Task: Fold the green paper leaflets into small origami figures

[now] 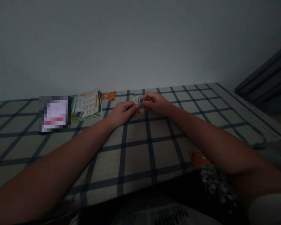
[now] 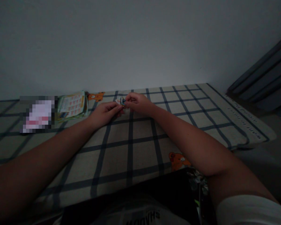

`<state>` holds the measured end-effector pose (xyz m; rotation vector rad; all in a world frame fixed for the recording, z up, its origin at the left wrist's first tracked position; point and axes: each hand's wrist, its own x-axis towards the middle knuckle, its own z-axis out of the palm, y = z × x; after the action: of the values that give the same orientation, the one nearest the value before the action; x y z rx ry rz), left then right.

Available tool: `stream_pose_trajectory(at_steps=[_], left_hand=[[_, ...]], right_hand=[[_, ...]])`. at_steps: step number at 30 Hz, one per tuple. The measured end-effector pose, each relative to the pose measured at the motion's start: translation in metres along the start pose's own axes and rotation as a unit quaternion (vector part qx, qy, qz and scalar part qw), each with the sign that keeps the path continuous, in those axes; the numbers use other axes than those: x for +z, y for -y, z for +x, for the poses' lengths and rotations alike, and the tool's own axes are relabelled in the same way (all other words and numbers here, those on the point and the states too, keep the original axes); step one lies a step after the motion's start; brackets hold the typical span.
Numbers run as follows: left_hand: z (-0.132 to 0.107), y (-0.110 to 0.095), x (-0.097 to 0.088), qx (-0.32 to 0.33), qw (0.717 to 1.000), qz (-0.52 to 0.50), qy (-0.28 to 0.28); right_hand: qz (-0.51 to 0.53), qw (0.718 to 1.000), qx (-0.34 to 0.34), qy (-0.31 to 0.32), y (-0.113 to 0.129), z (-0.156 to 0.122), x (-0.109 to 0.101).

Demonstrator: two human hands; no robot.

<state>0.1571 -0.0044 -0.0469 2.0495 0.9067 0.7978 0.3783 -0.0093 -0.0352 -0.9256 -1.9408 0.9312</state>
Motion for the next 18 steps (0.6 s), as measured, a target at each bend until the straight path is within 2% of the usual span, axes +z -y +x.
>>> stream_pose_trajectory(at_steps=[4,9,15,18], left_hand=[[-0.0021,-0.0020,-0.0007,0.014,1.000,0.018,0.020],[-0.0046,-0.0073,-0.0020,0.016,0.999,-0.009,0.032],[-0.0046,-0.0071,0.0008,0.017,1.000,-0.013,0.023],[-0.0048,-0.0087,0.0003,0.024,0.999,0.009,0.022]], right_hand=[[-0.058,0.998,-0.020,0.022,0.0067,-0.0022,-0.0001],[-0.129,0.990,-0.041,0.036,0.0099,-0.0034,-0.0002],[-0.109,0.993,-0.036,0.010,0.0109,-0.0034,-0.0008],[-0.103,0.994,-0.028,0.017,0.0105,-0.0036,-0.0011]])
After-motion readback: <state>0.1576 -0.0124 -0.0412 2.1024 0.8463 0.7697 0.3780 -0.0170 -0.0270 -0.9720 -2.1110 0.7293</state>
